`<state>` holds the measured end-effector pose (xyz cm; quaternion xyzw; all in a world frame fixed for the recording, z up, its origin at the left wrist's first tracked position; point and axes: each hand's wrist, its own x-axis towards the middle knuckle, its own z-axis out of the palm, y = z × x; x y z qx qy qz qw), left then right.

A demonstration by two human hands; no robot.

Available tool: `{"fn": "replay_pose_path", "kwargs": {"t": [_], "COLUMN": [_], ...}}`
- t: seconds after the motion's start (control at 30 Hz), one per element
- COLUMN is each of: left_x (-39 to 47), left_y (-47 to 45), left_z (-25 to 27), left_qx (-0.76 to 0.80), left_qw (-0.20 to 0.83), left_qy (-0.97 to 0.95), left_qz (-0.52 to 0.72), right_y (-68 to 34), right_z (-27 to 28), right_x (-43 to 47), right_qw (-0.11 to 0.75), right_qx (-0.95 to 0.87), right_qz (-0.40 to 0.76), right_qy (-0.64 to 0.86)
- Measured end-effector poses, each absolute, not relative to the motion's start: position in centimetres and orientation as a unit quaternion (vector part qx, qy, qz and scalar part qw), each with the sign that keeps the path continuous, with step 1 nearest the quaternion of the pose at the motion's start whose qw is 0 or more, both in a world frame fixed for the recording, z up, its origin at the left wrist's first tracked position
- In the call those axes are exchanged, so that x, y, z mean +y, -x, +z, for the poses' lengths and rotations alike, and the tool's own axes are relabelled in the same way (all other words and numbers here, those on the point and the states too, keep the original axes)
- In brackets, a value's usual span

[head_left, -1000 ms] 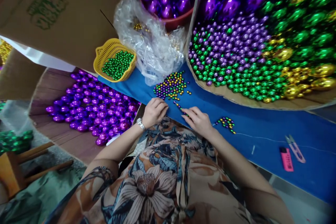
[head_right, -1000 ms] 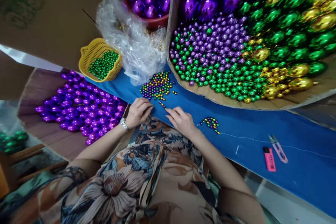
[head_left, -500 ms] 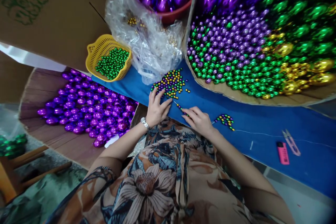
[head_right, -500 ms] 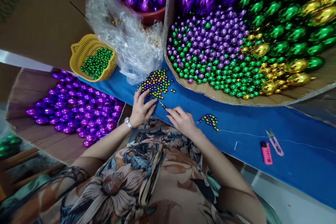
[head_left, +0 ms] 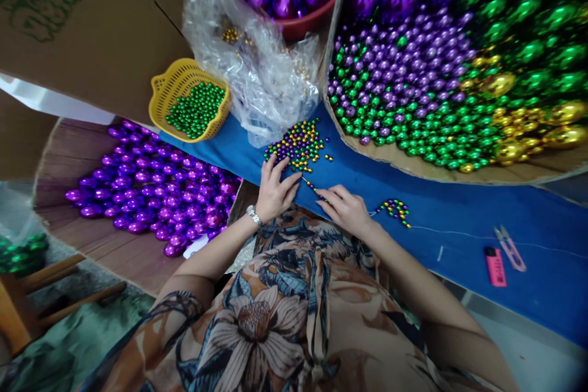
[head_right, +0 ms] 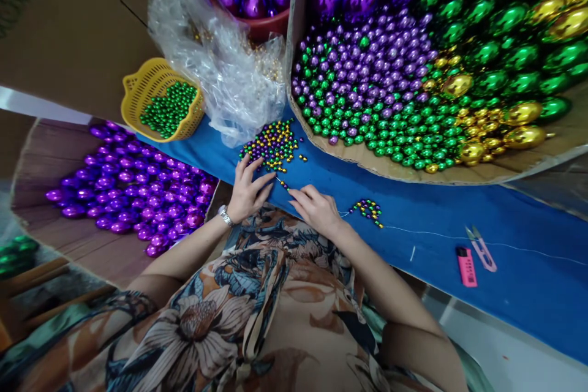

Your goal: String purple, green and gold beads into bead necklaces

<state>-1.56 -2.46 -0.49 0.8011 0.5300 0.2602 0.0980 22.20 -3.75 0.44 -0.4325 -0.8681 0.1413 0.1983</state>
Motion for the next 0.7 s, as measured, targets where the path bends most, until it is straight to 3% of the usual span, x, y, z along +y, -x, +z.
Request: {"fn": "replay_pose_path", "kwargs": {"t": [0.7], "left_x": [-2.6], "left_y": [2.06], "left_z": [-0.23], "left_qx": [0.567], "left_qw": [0.111], "left_qy": [-0.774], "left_qz": [0.26], "right_y": [-21.55], "right_z": [0.4], "right_x": [-2.98], "right_qw": [0.18], "right_qx": [-0.863], "right_qz": [0.161], "right_qy": [0.444]}}
